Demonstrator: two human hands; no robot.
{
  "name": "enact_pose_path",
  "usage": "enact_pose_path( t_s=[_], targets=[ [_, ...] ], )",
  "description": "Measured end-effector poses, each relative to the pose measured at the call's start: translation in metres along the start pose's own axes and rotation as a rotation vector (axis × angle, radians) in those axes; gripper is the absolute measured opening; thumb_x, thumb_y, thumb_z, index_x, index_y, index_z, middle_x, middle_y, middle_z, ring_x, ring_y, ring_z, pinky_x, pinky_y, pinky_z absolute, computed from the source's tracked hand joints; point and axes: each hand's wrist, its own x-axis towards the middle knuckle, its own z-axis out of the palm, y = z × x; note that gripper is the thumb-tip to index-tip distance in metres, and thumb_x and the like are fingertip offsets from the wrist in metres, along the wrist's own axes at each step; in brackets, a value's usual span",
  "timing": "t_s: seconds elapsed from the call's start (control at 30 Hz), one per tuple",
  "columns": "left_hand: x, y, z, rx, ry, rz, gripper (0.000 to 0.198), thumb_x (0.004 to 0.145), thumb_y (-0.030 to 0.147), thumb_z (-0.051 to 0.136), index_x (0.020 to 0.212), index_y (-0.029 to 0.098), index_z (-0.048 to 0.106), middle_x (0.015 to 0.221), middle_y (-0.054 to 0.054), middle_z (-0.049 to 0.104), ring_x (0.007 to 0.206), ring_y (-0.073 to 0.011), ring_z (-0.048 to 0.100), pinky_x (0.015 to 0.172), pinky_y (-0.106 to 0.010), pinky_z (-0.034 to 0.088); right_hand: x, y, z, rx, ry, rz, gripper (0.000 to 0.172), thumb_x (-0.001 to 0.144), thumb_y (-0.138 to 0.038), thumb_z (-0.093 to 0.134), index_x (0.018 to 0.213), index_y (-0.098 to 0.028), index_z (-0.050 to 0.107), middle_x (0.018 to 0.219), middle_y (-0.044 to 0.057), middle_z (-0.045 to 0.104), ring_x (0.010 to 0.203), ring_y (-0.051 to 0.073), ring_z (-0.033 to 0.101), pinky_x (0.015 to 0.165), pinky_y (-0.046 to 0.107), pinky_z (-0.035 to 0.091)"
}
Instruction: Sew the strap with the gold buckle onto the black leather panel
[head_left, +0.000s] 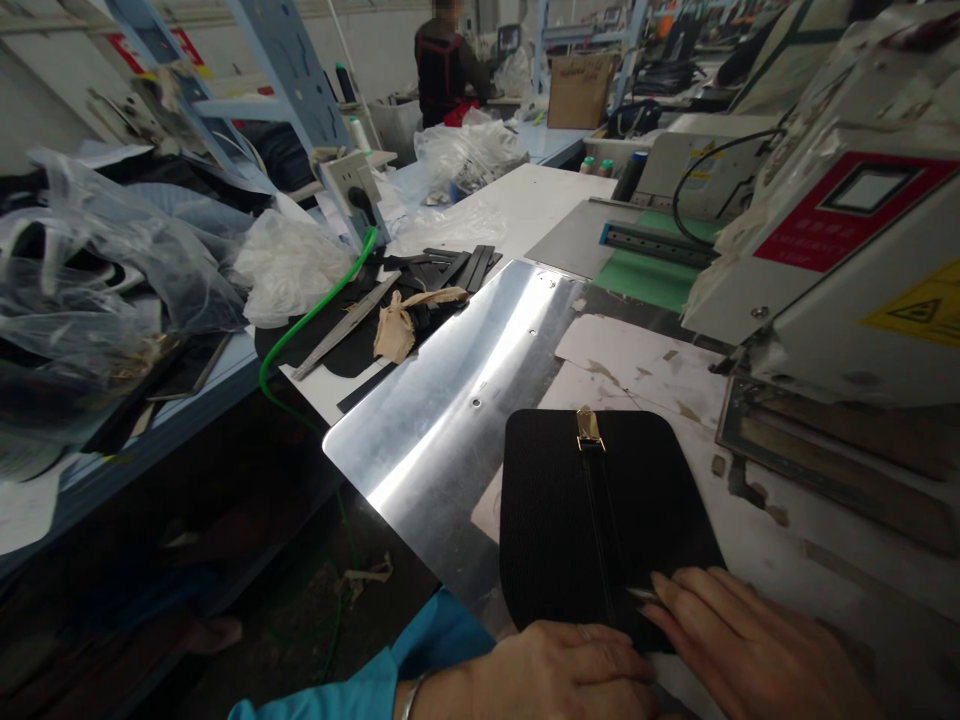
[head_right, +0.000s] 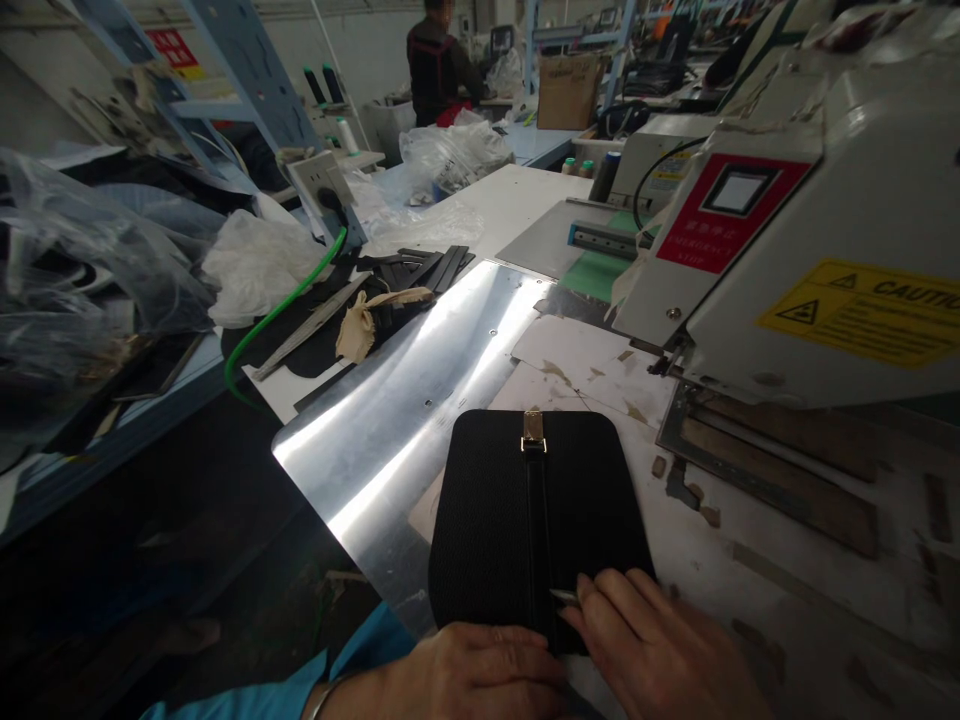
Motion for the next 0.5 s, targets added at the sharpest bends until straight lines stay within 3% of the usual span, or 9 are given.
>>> enact_pose_path(
  t_s=[0.1, 0.27, 0.5],
  targets=[
    [0.002, -0.001, -0.004, -0.048, -0.038, 0.007, 0.017, 0.095, 0.013, 0.055, 0.106, 0.007, 0.066, 0.085, -0.005, 0.075, 0.096, -0.0152, 0.068, 0.109, -0.023, 0.042, -0.001, 0.001, -0.002, 0.053, 0.004, 0.078, 0.027, 0.103, -0.028, 0.037, 0.103, -0.015, 0.061, 0.089, 0.005, 0.07, 0.077, 0.012, 0.067, 0.069, 0.023, 0.049],
    [0.004, 0.0, -0.011, -0.123, -0.117, -0.012, 0.02, 0.096, 0.012, 0.05, 0.104, 0.004, 0.067, 0.078, -0.008, 0.072, 0.089, -0.018, 0.068, 0.106, -0.025, 0.043, 0.003, 0.003, -0.01, 0.124, -0.155, 0.053, 0.053, 0.099, -0.049, 0.042, 0.134, -0.011, 0.053, 0.082, 0.004, 0.067, 0.067, 0.013, 0.066, 0.057, 0.022, 0.052],
    [0.001, -0.005, -0.007, -0.193, -0.125, 0.028, 0.028, 0.098, 0.013, 0.042, 0.104, 0.001, 0.067, 0.081, -0.012, 0.073, 0.091, -0.0211, 0.068, 0.105, -0.028, 0.045, 0.011, 0.006, -0.017, 0.165, -0.136, -0.043, 0.041, 0.098, -0.049, 0.043, 0.121, -0.02, 0.06, 0.084, 0.001, 0.073, 0.074, 0.016, 0.069, 0.061, 0.026, 0.056]
  ],
)
